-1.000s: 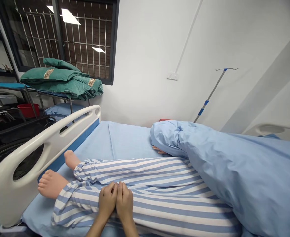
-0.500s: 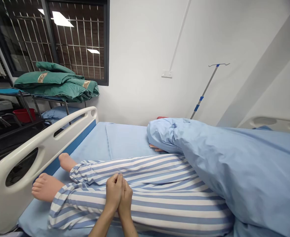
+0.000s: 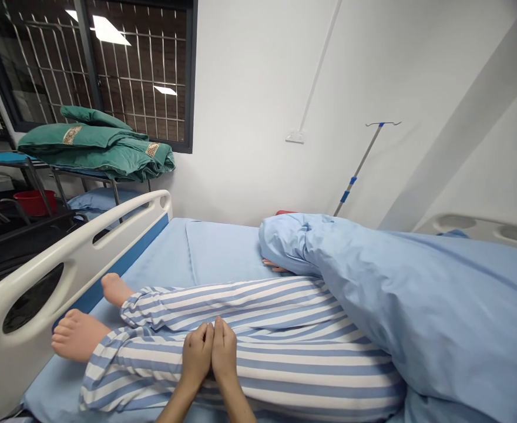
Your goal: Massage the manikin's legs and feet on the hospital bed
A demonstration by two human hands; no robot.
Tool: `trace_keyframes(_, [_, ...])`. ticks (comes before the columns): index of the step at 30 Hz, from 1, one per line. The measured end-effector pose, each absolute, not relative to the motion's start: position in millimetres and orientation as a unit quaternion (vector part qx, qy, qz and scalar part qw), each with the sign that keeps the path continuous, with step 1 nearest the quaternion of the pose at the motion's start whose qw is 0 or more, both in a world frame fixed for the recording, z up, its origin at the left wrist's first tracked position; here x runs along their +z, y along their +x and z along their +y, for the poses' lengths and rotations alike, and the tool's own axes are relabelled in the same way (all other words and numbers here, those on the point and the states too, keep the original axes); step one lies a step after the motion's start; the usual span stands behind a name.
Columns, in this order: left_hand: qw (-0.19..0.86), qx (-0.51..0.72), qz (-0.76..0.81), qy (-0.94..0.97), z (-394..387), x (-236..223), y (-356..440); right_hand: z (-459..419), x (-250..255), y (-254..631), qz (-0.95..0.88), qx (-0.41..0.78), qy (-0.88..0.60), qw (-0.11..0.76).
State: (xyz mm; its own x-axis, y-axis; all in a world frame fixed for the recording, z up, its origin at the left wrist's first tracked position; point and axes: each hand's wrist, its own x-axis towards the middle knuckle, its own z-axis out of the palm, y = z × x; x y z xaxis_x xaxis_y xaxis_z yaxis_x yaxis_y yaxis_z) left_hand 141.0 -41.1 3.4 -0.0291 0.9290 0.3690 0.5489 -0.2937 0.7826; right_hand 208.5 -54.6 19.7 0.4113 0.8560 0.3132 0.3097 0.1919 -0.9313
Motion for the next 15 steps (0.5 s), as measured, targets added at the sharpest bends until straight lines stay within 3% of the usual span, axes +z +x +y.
trace_keyframes(6, [0.204, 0.417, 0.558, 0.688, -43, 4, 141, -64, 59, 220, -0.585, 0.158, -0.576, 0.548])
trace_keyframes(15, [0.173, 0.397, 0.578, 0.692, -45, 7, 143, -64, 5, 223, -0.564, 0.165, -0.606, 0.536])
